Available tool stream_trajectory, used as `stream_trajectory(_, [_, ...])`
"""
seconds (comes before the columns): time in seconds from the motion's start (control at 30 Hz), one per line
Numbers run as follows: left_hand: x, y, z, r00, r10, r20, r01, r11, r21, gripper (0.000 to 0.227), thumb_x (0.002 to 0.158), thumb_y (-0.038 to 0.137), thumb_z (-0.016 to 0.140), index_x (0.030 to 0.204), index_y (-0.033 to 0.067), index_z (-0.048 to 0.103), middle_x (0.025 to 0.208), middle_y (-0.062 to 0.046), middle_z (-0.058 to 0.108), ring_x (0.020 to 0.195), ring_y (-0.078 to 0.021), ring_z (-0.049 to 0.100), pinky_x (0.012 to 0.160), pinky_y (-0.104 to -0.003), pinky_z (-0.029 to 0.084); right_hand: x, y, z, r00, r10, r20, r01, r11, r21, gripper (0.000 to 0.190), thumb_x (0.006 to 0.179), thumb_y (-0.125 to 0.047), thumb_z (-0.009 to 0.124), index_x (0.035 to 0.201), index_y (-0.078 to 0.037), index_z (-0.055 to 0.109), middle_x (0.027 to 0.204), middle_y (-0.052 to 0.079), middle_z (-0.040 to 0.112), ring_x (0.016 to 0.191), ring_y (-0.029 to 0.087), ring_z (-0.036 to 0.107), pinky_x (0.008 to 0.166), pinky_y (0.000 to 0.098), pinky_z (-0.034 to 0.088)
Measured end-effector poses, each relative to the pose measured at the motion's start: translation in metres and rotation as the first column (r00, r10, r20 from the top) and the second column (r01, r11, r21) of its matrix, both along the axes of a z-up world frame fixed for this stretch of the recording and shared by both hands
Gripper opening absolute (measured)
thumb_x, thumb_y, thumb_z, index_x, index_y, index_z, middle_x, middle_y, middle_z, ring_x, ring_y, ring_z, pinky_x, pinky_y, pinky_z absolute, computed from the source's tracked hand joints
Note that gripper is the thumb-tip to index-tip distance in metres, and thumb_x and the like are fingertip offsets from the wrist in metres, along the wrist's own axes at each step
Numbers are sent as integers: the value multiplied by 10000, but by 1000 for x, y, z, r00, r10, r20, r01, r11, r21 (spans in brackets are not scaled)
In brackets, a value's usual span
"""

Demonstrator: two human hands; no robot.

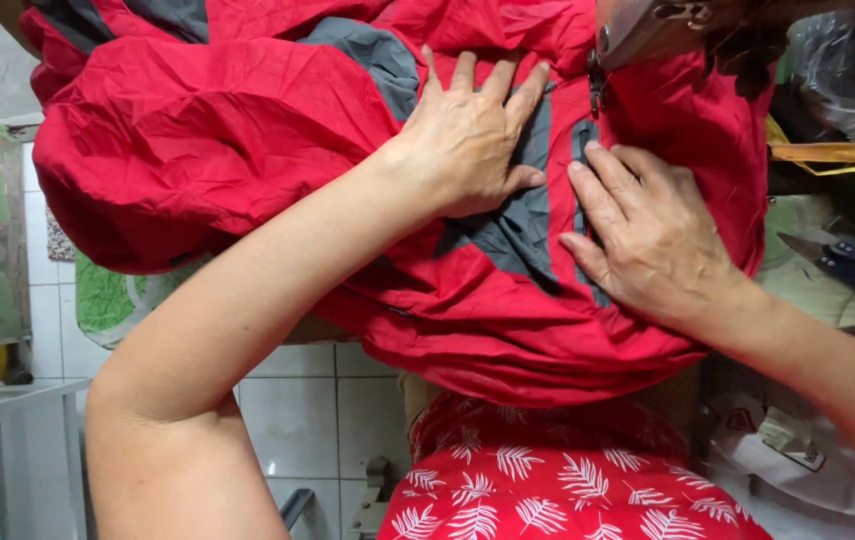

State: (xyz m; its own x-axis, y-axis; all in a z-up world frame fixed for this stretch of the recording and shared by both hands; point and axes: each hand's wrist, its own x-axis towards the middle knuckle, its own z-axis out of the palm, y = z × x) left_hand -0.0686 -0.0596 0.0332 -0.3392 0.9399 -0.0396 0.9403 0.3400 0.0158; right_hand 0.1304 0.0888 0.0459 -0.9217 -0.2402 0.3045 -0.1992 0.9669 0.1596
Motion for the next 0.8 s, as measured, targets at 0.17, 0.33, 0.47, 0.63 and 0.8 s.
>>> stream_trajectory(0.17, [14, 8, 8, 977, 211, -39, -214, 962, -170, 1189, 851, 937, 603, 1616, 123, 195, 1470, -206, 461, 1256, -550, 471, 952, -625, 452, -13, 30, -1, 992, 125, 24, -124, 992, -35, 576, 986, -467, 640, 1389, -56, 649, 1480, 124, 641, 1230, 317, 623, 928, 433, 516])
stream_trajectory(0.33, [39, 10, 21, 955, 290, -67, -296, 902, -316, 1241, 832, 994, 506, 1631, 116, 147, 1362, -175, 496, 1192, -506, 501, 875, -556, 504, -22, 52, 5, 979, 191, 67, -180, 973, -147, 527, 1003, -431, 638, 1396, -81, 663, 1485, 103, 655, 1270, 330, 628, 986, 436, 536])
stream_trajectory(0.47, [34, 12, 39, 979, 191, -69, -203, 947, -248, 962, 883, 916, 461, 1574, 275, 265, 1013, -203, 652, 787, -312, 643, 669, -488, 465, -28, 63, 16, 958, 276, 76, -257, 946, -197, 505, 984, -385, 656, 1387, -81, 656, 1471, 116, 657, 1268, 324, 648, 1033, 418, 533])
stream_trajectory(0.63, [-26, 28, 38, 986, -86, -146, 78, 995, -62, 562, 890, 672, 631, 1242, 237, 672, 1257, -100, 577, 1193, -388, 481, 878, -607, 409, -32, 63, 22, 939, 336, 78, -301, 908, -292, 474, 964, -286, 684, 1370, -42, 659, 1449, 152, 651, 1266, 355, 642, 1125, 463, 512])
stream_trajectory(0.8, [-38, 24, 48, 1000, 24, 16, -19, 961, -277, 796, 920, 686, 502, 1588, 316, 277, 1632, -196, 281, 1397, -498, 350, 1141, -694, 184, -37, 64, 24, 934, 350, 77, -308, 893, -329, 432, 972, -155, 647, 1386, -35, 635, 1466, 154, 623, 1280, 361, 619, 1144, 461, 495])
